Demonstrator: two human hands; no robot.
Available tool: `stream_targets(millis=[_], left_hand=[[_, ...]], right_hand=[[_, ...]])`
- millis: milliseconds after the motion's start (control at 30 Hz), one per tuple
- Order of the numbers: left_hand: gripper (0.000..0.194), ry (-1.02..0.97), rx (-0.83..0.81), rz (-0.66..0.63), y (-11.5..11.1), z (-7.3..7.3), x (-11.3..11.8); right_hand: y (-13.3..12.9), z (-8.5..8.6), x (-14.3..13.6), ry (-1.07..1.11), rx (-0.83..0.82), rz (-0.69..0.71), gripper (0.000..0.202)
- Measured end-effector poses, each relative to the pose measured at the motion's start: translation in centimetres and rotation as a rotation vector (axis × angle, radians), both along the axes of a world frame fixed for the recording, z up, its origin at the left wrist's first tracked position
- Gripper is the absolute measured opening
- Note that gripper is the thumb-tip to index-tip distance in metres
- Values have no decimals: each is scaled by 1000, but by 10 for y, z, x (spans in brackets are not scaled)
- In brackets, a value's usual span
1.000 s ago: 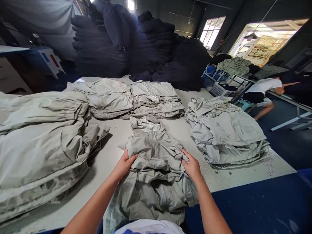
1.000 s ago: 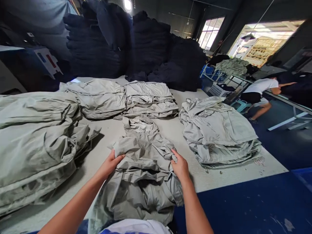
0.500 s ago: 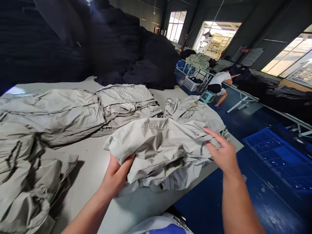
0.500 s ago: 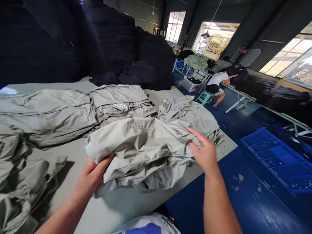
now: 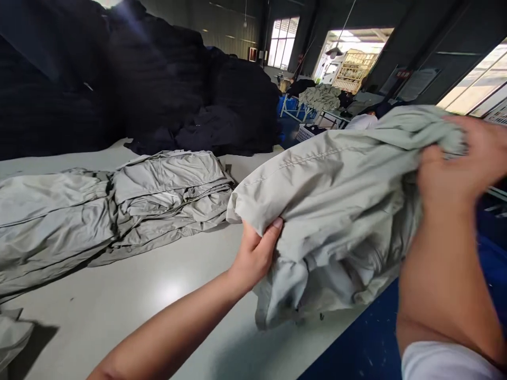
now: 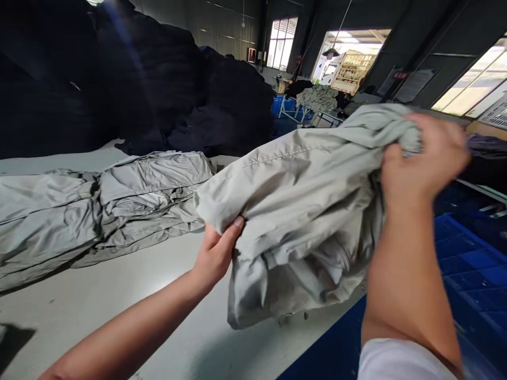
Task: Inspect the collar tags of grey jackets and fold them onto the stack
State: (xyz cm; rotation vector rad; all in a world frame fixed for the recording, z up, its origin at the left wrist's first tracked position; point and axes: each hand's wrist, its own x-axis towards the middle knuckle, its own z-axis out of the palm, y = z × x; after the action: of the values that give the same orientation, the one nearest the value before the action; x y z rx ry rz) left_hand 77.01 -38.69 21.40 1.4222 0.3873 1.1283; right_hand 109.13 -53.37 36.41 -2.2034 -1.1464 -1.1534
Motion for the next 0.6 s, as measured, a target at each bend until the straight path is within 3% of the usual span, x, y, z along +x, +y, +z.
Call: stream_targets(millis=[67, 133, 200, 267, 333, 433, 533, 600], left_hand=[[63, 67, -22, 60, 20, -30, 47], [61, 197, -47, 96, 41, -68, 80], [56, 334, -43, 169, 59, -104, 95], [49, 400, 87, 335, 70, -131, 98], [42, 441, 331, 446, 72, -145, 100], [46, 639, 663, 318, 71, -147, 119], [62, 896, 797, 117, 78, -150, 160], [65, 998, 804, 74, 90, -157, 188]], right_hand=[[46, -24, 44, 41, 100, -25, 48], [85, -65, 82, 170, 58, 3, 59], [110, -117, 112, 337, -40, 34, 76], [122, -173, 132, 417, -161, 91, 78], [126, -224, 143, 489, -330, 76, 73], [130, -277, 154, 635, -492, -31, 67], [144, -300, 168, 753, -474, -121, 68], [157, -305, 180, 796, -437, -161, 71]])
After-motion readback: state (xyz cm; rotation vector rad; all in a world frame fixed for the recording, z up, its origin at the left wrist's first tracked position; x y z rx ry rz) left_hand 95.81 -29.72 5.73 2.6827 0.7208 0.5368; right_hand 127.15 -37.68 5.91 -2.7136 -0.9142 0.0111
